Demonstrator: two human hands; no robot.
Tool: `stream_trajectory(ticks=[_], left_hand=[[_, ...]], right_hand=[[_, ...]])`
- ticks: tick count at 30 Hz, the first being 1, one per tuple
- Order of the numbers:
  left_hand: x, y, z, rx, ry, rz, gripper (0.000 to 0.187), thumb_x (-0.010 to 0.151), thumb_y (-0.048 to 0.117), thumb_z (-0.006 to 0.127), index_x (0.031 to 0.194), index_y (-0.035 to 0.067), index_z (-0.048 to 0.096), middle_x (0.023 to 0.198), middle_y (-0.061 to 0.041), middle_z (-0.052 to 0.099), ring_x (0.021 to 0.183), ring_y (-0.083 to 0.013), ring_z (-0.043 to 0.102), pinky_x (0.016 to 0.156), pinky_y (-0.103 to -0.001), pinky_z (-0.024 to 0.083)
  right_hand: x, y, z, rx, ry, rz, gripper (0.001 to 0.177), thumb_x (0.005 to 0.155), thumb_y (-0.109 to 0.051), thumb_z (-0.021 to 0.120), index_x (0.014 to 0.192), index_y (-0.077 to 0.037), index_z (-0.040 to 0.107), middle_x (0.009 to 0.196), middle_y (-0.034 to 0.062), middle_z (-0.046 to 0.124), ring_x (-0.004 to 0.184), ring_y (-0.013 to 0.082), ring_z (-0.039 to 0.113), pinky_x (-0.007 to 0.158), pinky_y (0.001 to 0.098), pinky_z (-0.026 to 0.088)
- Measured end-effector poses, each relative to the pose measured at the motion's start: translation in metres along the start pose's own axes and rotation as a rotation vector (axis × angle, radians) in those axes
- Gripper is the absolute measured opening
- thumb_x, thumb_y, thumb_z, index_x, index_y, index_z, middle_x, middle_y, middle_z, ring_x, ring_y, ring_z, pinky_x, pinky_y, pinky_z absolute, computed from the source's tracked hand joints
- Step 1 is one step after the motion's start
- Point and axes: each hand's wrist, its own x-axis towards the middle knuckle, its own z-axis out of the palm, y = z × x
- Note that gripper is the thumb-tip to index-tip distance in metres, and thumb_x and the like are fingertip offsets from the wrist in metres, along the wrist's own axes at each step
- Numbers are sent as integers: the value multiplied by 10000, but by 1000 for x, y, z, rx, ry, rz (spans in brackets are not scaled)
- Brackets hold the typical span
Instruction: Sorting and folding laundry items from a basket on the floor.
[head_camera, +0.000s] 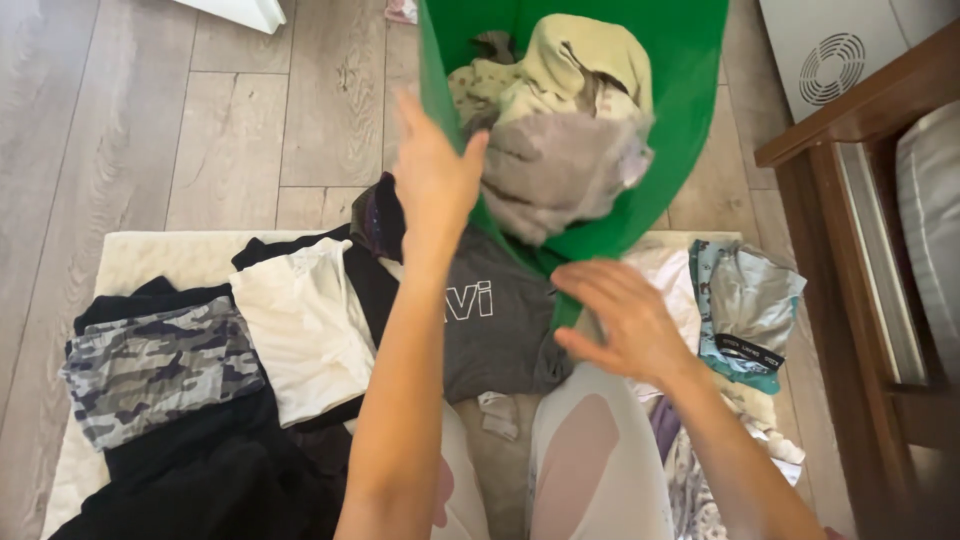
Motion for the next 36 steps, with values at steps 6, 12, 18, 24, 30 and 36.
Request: stream_trajectory(ticks=[6, 12, 18, 24, 30, 36], left_hand=[[-53, -43, -37, -216, -324, -181, 589, 990, 249, 634, 1527, 151, 411, 987, -209, 757, 834, -436, 743, 782, -518, 586], [-83, -76, -38, -272, -198, 228, 822, 869, 91, 704, 1588, 107, 306, 1031, -199, 754, 860, -409, 729, 731, -472, 574], [-83, -70, -41, -251, -235, 172, 821, 872, 82, 698, 1593, 104, 305, 918, -187, 732, 773, -404, 712, 663, -478, 546], [-71, -66, -46, -248, -238, 254, 792, 869, 74, 708, 1578, 99, 356, 762, -195, 673, 657, -405, 675, 610, -490, 509], [-76, -58, -47, -240, -261, 248, 792, 862, 63, 704, 1577, 86, 362, 609, -201, 594, 583, -396, 645, 578, -495, 486], [-81, -59, -44, -229, -220, 299, 799, 868, 62, 712, 1577, 52, 344, 626, -199, 608, 589, -411, 636, 570, -519, 469]], right_hand=[[-11, -7, 4, 64, -84, 9, 479, 859, -323, 726, 1227, -27, 646, 1246, 155, 667, 1199, 356, 610, 1018, 470, 476], [33, 25, 20, 120, -367, 174, 378, 935, -263, 669, 1276, -107, 621, 1289, 100, 663, 1194, 328, 634, 984, 446, 521], [100, 122, 89, -659, -81, -343, 739, 622, -425, 664, 1311, -166, 604, 1351, 115, 620, 1170, 379, 636, 850, 570, 538], [177, 212, 21, -1032, -15, 23, 275, 858, -204, 624, 1108, -113, 693, 939, 119, 683, 684, 287, 681, 458, 408, 522], [200, 254, -12, -826, 136, 62, 86, 902, -135, 672, 848, -101, 729, 767, 124, 686, 638, 281, 658, 546, 424, 489], [157, 165, 85, -602, -796, 377, 1087, 727, -902, 654, 1185, 83, 688, 1139, 289, 672, 1129, 409, 661, 973, 468, 524]])
